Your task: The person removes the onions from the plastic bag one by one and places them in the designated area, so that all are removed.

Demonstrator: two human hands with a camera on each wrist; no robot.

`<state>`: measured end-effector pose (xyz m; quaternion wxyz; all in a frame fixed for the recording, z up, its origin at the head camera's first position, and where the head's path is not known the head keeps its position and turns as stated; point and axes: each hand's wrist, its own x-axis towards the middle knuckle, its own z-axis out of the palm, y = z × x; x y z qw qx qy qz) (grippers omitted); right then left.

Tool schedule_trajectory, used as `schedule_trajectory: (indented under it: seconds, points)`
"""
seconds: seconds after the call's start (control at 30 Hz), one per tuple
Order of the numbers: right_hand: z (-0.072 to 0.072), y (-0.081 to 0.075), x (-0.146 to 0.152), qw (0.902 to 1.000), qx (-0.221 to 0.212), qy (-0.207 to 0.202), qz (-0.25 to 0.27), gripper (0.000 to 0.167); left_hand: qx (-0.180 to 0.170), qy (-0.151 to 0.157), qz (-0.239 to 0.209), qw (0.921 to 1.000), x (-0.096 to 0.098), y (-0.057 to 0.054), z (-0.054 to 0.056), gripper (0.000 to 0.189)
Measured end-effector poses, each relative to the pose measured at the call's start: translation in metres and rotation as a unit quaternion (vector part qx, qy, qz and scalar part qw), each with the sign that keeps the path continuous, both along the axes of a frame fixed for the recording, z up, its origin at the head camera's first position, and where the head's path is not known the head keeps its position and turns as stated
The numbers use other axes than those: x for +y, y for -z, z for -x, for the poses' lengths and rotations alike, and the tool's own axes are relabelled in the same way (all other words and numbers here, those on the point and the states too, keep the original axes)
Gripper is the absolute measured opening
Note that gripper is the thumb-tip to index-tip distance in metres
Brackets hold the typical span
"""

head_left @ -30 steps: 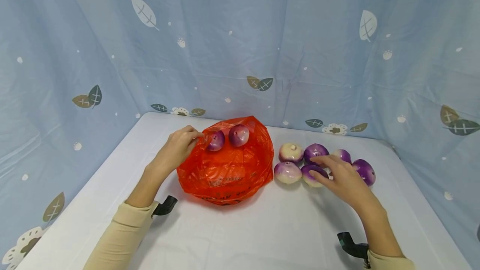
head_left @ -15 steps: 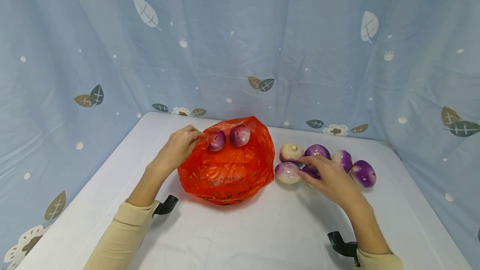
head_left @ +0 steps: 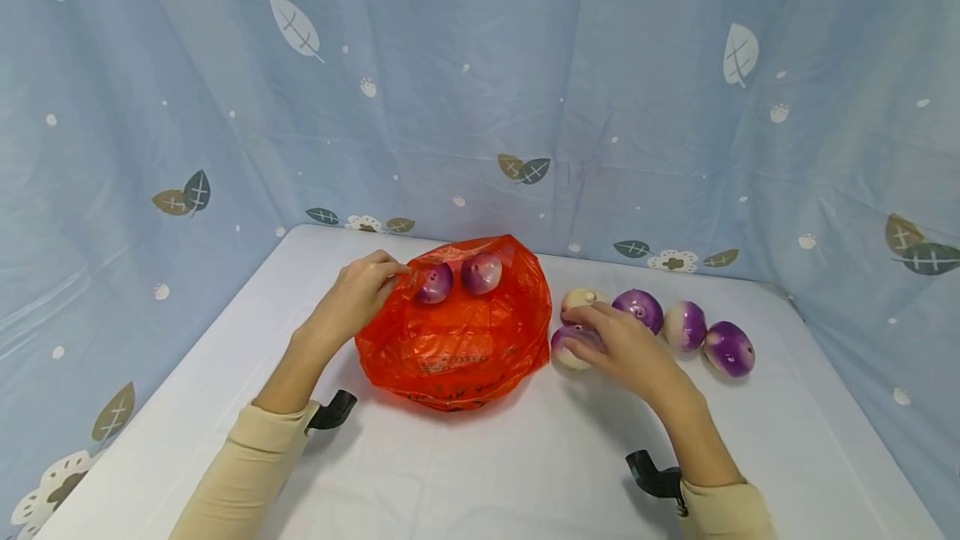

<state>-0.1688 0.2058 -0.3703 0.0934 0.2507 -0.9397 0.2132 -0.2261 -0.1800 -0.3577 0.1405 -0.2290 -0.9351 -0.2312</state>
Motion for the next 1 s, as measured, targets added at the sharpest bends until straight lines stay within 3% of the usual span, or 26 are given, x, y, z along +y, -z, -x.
schedule_trajectory:
  seconds: [0.47,1.0]
  points:
    - [0.018,-0.003,-0.035,0.9988,-0.038,-0.032,-0.003,0.037,0.012,0.020,-0.018,0.9996,-0.002,0.002,0.002,0.023]
    - [0.030,-0.006,-0.054,0.9978,-0.051,-0.020,-0.037,0.041,0.004,0.018,-0.019,0.9997,-0.002,0.002,0.003,0.023]
